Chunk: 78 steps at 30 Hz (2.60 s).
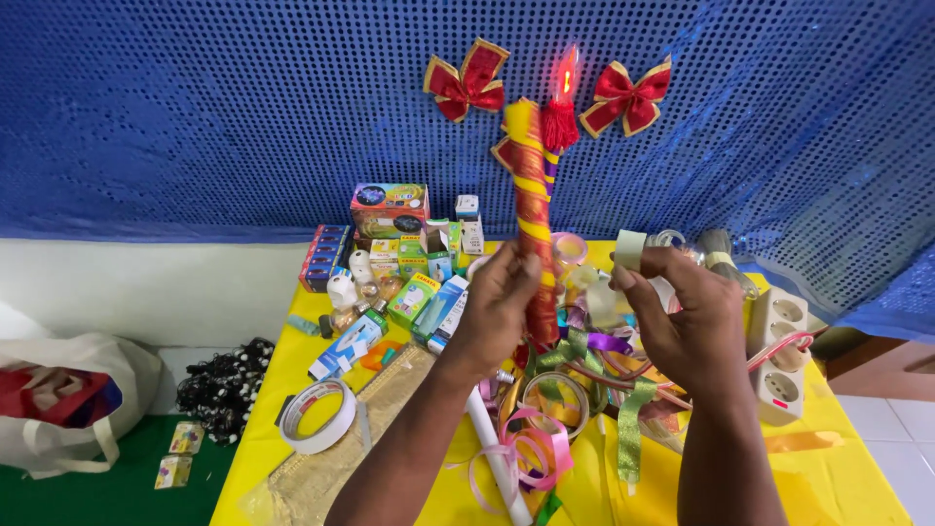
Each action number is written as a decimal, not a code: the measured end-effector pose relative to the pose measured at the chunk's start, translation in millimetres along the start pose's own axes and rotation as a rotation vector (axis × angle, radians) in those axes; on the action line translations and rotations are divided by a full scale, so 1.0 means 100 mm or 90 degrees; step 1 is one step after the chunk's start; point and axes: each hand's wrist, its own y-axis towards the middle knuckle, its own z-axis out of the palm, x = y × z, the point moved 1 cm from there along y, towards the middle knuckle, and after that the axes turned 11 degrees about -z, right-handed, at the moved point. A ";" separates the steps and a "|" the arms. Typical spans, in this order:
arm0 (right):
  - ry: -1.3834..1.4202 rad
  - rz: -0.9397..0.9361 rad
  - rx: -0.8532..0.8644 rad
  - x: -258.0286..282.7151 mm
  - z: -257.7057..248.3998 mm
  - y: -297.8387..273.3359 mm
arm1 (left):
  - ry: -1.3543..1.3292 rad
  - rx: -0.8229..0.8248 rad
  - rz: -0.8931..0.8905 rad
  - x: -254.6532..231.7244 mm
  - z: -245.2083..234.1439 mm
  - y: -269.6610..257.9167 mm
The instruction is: Decorating a cylindrical tube with colorful ribbons and adhesive tape
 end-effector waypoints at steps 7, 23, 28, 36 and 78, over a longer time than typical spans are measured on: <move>0.096 0.012 -0.033 -0.12 -0.01 0.02 | 0.182 0.153 0.027 -0.12 0.12 -0.09; 0.065 0.035 -0.022 -0.09 0.01 0.05 | 0.031 0.071 -0.052 0.32 0.03 0.10; 0.090 0.080 -0.039 -0.13 0.01 0.04 | 0.003 0.063 -0.028 0.25 0.08 0.04; 0.143 0.112 0.112 0.01 0.08 0.14 | 0.178 0.077 0.014 0.24 0.13 -0.01; -0.018 0.031 -0.012 -0.22 0.01 -0.04 | 0.274 -0.027 0.260 -0.69 -0.02 -0.28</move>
